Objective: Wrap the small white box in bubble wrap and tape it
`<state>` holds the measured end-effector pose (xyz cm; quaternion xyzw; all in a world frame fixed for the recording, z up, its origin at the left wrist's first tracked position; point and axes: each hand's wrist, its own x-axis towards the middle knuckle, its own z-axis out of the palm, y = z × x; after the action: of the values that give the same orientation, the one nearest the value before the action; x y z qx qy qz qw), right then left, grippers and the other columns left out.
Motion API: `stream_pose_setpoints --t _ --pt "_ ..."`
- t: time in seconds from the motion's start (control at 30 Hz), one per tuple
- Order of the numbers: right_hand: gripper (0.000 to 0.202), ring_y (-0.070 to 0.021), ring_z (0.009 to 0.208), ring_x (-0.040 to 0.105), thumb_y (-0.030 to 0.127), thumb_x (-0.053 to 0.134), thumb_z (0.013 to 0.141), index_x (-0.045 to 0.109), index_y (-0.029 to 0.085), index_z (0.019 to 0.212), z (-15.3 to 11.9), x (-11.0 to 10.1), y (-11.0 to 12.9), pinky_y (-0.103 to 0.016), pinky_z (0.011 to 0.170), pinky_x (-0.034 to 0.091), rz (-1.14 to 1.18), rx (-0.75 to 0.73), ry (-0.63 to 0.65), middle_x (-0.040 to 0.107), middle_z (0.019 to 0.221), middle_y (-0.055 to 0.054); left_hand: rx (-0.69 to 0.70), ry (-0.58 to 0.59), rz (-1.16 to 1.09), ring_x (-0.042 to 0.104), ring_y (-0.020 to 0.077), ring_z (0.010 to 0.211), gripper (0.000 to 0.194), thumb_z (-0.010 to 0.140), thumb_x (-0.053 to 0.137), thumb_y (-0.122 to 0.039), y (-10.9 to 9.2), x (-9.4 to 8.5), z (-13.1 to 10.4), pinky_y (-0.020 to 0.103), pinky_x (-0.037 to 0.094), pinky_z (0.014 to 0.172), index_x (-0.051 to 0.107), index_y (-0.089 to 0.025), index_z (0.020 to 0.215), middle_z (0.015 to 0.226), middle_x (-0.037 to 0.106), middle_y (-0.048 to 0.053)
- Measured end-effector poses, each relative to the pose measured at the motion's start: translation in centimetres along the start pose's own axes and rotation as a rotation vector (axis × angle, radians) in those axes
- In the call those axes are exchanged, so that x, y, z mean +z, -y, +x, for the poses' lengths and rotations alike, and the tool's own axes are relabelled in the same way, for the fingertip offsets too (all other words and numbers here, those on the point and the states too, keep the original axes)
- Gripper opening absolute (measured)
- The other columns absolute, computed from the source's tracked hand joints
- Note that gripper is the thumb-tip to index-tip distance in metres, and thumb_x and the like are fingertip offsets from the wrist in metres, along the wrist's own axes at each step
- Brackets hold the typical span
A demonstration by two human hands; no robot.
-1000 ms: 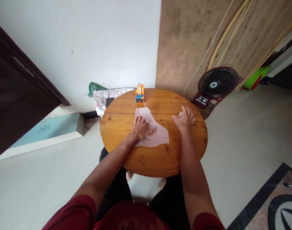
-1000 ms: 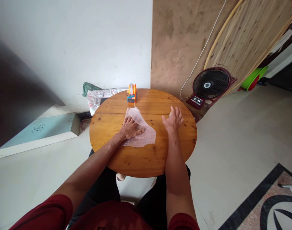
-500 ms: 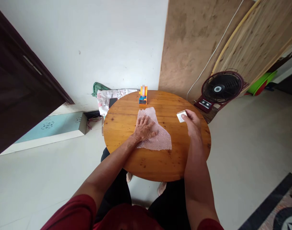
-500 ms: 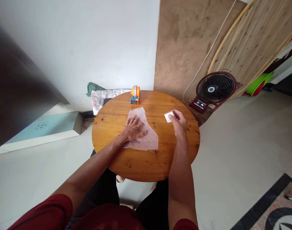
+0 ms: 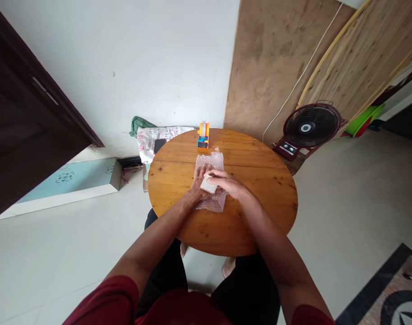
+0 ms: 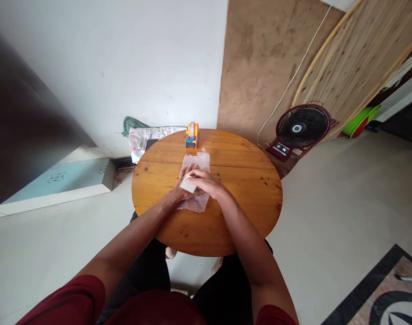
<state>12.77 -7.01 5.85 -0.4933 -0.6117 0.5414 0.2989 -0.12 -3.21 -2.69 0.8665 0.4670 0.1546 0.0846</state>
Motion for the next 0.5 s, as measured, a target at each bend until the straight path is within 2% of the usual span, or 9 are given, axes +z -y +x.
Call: stream_pose_setpoints --t 0.1,0.2,0.27,0.37,0.5 --pt "0.025 -0.0186 0.079 0.062 0.035 0.06 0.08 0.065 0.023 0.101 -0.2 -2.1 -1.3 -0.029 0.07 0.049 -0.237 0.021 -0.195 0.067 0.087 0.0 -0.016 0.006 0.034 0.019 0.0418 0.151 0.088 0.085 0.057 -0.062 -0.4 -0.4 0.1 0.059 0.011 0.124 0.035 -0.012 0.153 0.161 0.03 0.019" --pt "0.035 -0.0231 0.095 0.062 0.031 0.059 0.08 0.062 0.022 0.114 -1.6 -4.1 -2.8 -0.034 0.084 0.05 -0.553 0.035 -0.452 0.068 0.104 -0.006 -0.025 0.019 0.05 0.018 0.039 0.152 0.092 0.085 0.049 -0.071 -0.6 -0.7 0.2 0.058 0.012 0.123 0.03 -0.015 0.156 0.162 0.03 0.018" --pt "0.042 -0.0265 0.103 0.06 0.028 0.057 0.081 0.06 0.021 0.122 -2.5 -4.7 -4.0 -0.038 0.093 0.049 -0.759 0.035 -0.596 0.066 0.112 -0.01 -0.03 0.03 0.052 0.018 0.0393 0.152 0.092 0.086 0.046 -0.074 -0.6 -0.9 0.2 0.059 0.012 0.123 0.029 -0.017 0.156 0.162 0.029 0.017" --pt "0.047 -0.0298 0.109 0.058 0.025 0.053 0.081 0.059 0.018 0.127 -3.4 -4.8 -5.7 -0.042 0.098 0.047 -0.916 0.025 -0.689 0.063 0.115 -0.014 -0.027 0.04 0.058 0.019 0.0399 0.152 0.091 0.086 0.045 -0.074 -0.6 -1.0 0.1 0.059 0.012 0.123 0.03 -0.019 0.156 0.162 0.029 0.017" --pt "0.053 -0.0325 0.113 0.057 0.025 0.052 0.081 0.055 0.017 0.133 -3.7 -4.7 -7.1 -0.047 0.101 0.046 -0.883 0.008 -0.72 0.062 0.121 -0.015 -0.023 0.035 0.075 0.019 0.0389 0.152 0.087 0.086 0.049 -0.073 -0.7 -1.2 -0.1 0.058 0.014 0.123 0.034 -0.021 0.155 0.162 0.03 0.015"
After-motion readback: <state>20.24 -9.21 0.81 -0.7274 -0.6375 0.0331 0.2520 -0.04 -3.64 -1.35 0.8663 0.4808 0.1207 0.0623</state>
